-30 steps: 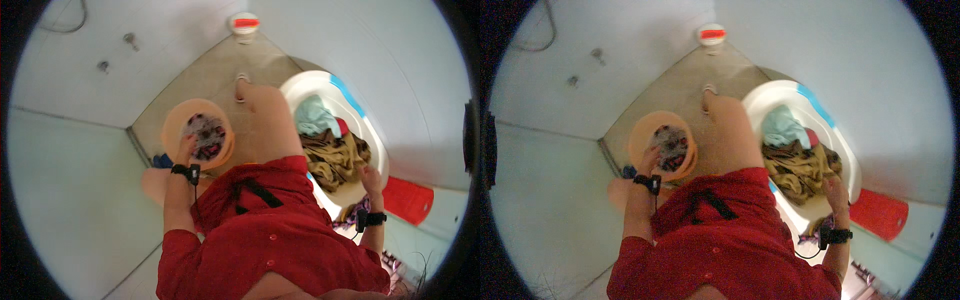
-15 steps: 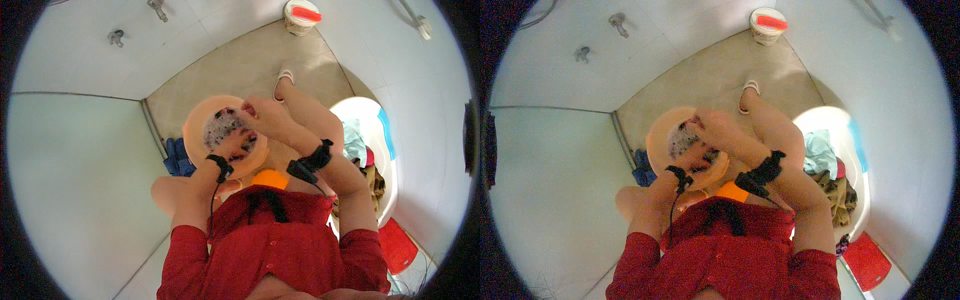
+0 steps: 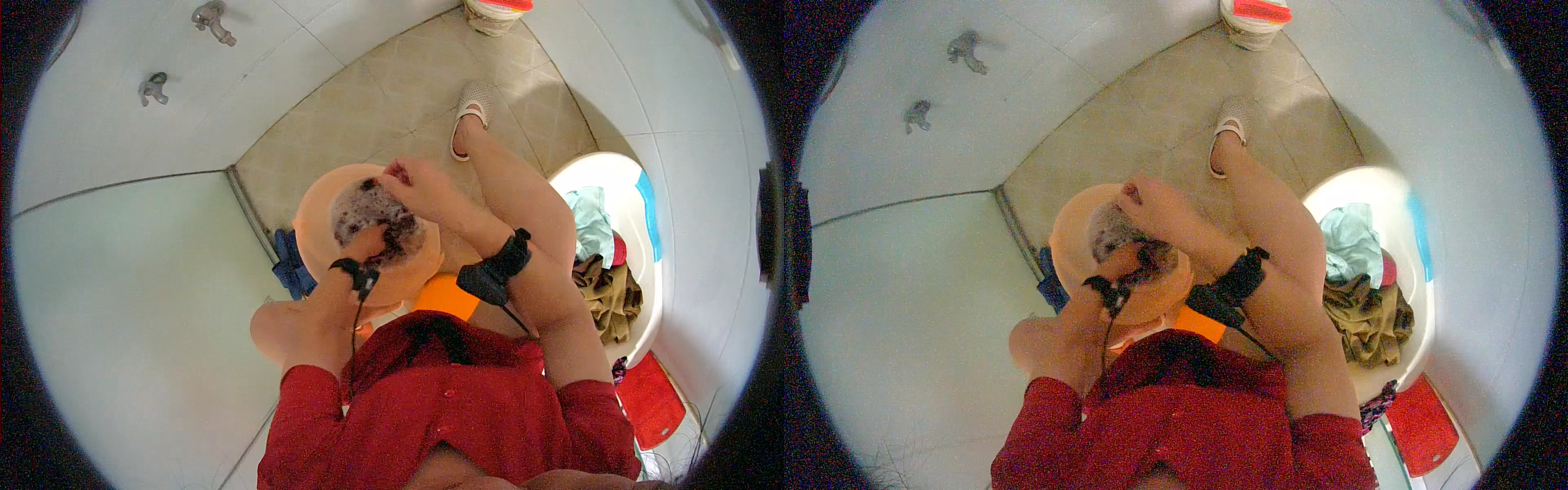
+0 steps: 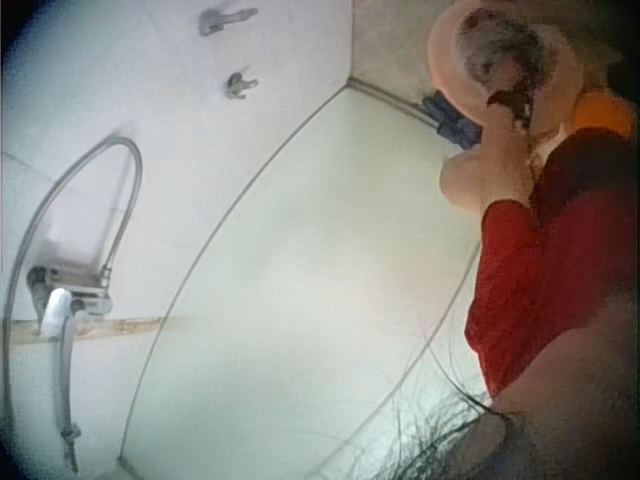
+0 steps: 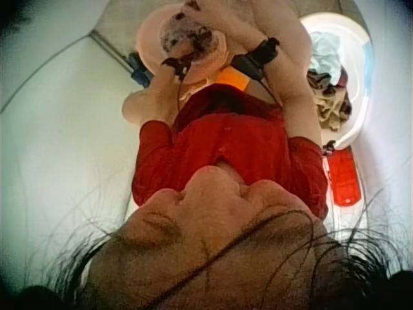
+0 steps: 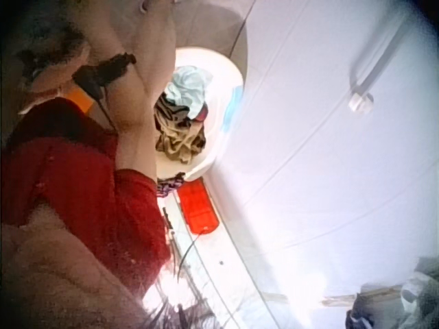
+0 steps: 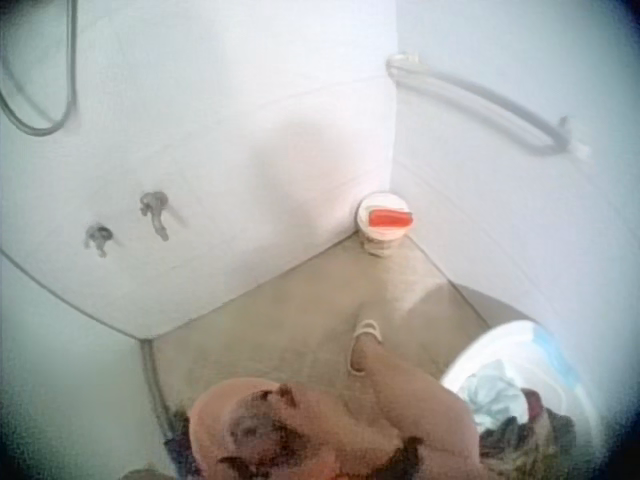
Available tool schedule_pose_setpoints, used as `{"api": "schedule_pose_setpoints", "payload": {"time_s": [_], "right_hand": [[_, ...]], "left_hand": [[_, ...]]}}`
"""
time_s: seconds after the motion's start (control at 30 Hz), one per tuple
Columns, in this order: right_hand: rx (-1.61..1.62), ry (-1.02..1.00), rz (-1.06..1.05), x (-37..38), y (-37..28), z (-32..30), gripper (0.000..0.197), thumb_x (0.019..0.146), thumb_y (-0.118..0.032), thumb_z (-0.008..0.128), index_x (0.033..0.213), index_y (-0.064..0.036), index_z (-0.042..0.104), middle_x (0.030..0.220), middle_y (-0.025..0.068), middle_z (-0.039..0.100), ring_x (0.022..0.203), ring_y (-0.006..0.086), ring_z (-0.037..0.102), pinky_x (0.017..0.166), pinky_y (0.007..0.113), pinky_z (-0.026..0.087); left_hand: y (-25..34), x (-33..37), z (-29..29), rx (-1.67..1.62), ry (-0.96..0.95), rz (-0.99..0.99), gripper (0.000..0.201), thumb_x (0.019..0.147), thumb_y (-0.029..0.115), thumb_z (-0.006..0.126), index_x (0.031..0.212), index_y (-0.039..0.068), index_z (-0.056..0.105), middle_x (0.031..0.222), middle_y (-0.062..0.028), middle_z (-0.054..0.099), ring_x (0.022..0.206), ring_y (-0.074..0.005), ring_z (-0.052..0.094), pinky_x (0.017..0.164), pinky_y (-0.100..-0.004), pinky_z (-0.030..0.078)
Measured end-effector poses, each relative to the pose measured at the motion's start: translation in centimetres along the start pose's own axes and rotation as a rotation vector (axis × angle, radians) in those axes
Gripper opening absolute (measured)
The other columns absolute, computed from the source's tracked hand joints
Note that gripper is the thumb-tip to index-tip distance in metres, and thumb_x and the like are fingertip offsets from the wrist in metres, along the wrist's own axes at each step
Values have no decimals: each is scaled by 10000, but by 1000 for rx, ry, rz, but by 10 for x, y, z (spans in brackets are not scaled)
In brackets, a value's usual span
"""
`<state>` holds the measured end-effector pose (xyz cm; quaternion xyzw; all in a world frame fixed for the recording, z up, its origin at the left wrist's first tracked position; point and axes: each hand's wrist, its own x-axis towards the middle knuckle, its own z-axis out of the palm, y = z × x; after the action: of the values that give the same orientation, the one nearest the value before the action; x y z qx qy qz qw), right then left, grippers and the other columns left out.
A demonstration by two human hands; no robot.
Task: The person hand-washes several pieces of clothing in a small orange basin filled with soapy water. They scrub and rinse a yellow striped cloth, a dark patterned cloth, and a pink cloth, then place each item into a larger white basin containing other clothes.
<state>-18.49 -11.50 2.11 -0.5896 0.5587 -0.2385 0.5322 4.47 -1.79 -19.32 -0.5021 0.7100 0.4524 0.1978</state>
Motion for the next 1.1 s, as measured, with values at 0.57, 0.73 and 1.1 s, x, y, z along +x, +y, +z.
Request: {"api": "schedule_pose_setpoints", "payload": {"time_s": [0.57, 0.73, 1.1], "right_hand": [[216, -571, -322, -58, -22, 48, 478, 948, -362, 520, 1237, 18, 499, 1193, 206, 553, 1090, 317, 535, 938, 386, 416], [726, -471, 53, -44, -15, 63, 342, 959, -293, 525, 1126, -6, 606, 957, 76, 664, 836, 162, 617, 720, 299, 512], [401, -252, -317, -44, -9, 66, 330, 934, -257, 542, 1115, 11, 607, 929, 75, 668, 836, 150, 603, 750, 271, 497]], "left_hand": [[142, -294, -139, -836, 928, 270, 450, 716, 29, 733, 1139, 19, 579, 1171, -75, 554, 1080, -178, 540, 937, -302, 422], [116, -287, -128, -700, 797, 338, 607, 636, 31, 749, 1202, 50, 532, 1252, -80, 489, 1166, -217, 505, 1002, -332, 409], [75, -208, -53, -876, 849, -47, 244, 830, 17, 671, 1002, 43, 498, 920, -25, 531, 909, -140, 544, 814, -277, 463]]}}
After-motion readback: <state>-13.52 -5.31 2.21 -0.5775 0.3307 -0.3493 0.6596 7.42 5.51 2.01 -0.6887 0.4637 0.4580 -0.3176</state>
